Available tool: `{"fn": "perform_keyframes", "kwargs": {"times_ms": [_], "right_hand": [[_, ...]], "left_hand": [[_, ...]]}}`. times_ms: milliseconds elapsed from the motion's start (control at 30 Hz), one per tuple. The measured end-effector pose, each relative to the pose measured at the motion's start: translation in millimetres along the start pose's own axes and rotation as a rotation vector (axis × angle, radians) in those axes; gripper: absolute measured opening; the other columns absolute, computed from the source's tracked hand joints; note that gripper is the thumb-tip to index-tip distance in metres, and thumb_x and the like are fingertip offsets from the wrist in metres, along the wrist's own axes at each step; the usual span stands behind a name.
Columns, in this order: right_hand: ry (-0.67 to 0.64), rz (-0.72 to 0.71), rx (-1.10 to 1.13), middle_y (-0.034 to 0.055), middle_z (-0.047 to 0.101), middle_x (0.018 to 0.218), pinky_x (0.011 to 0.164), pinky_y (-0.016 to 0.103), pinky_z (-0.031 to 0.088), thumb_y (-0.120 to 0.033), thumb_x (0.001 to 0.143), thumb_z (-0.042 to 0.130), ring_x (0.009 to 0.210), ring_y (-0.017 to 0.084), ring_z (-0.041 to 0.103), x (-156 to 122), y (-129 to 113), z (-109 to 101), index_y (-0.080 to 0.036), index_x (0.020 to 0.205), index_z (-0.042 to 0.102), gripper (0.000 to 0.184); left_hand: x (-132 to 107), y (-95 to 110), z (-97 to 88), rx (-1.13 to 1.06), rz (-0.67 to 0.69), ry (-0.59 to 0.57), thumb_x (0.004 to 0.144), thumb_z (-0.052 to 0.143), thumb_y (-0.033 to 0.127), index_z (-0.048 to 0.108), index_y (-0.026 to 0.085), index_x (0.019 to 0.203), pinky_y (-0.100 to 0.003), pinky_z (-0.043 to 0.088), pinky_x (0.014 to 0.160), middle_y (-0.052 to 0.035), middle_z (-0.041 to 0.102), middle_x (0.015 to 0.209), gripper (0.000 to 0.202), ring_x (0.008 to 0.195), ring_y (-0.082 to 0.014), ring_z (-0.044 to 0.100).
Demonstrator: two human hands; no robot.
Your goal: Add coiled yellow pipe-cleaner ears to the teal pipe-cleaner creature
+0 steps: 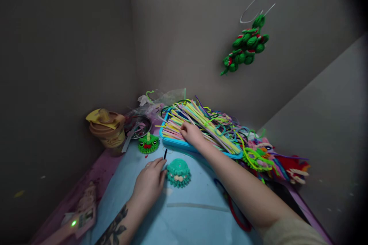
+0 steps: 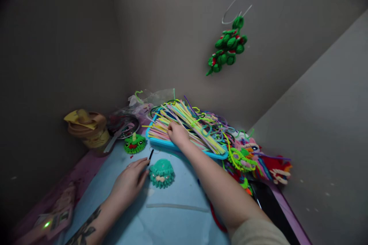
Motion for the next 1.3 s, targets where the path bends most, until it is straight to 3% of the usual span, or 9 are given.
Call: {"fn": "perform_keyframes", "kwargs": {"times_ms": [433,633,867,1100,1300], "right_hand": [[0.019,0.027,-0.045,0.003,0.067,0.079,0.061,0.023,0.034,-0.024,0.084,0.047,0.073,0.017,0.059,-3.6,-0.8,-3.6,-0.02,0.091,0.059,0.014],[-0.037,-0.051,-0.056,0.0021,0.069,0.087,0.067,0.023,0.038,-0.022,0.083,0.05,0.081,0.016,0.06,0.2,-12.2,5.0,-0.023,0.088,0.064,0.016],[-0.06,-0.037,-0.096,0.0054,0.068,0.09,0.064,0.025,0.037,-0.027,0.082,0.053,0.083,0.019,0.06,8.5,-19.5,10.1,-0.022,0.089,0.065,0.015],[-0.077,-0.015,-0.076,0.0061,0.066,0.082,0.061,0.024,0.035,-0.017,0.074,0.058,0.076,0.018,0.058,10.2,-22.9,10.6,-0.018,0.076,0.063,0.005],[-0.001,-0.045,0.024,0.0068,0.064,0.079,0.063,0.026,0.036,-0.021,0.08,0.051,0.074,0.019,0.057,8.3,-37.9,-2.0,-0.017,0.082,0.06,0.009]], "left_hand": [[-0.6,0.3,0.4,-0.025,0.002,-0.009,0.085,0.044,0.023,0.061,0.017,0.117,-0.041,0.044,0.094,-0.0112,0.06,0.123,0.037,0.111,-0.0268,0.055],[-1.8,0.5,-1.1,-0.044,0.001,-0.005,0.085,0.044,0.022,0.061,0.017,0.117,-0.04,0.043,0.095,-0.0117,0.06,0.123,0.037,0.111,-0.026,0.055],[-1.8,1.0,0.6,-0.023,-0.009,-0.034,0.085,0.043,0.022,0.06,0.016,0.117,-0.041,0.043,0.095,-0.0122,0.06,0.124,0.037,0.111,-0.0274,0.055],[-1.5,1.7,0.0,-0.025,0.001,-0.028,0.085,0.043,0.023,0.061,0.017,0.117,-0.04,0.043,0.094,-0.0111,0.06,0.123,0.037,0.11,-0.0269,0.055],[-0.9,2.3,-2.0,-0.042,0.006,0.001,0.084,0.044,0.023,0.061,0.018,0.116,-0.041,0.043,0.094,-0.0111,0.061,0.122,0.037,0.11,-0.0271,0.056]]}}
Point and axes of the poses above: each hand's wrist, its own x-axis towards the middle knuckle, its own z-axis out of the palm, y = z × x, the point moved 10 cm from there along x, towards the middle knuckle
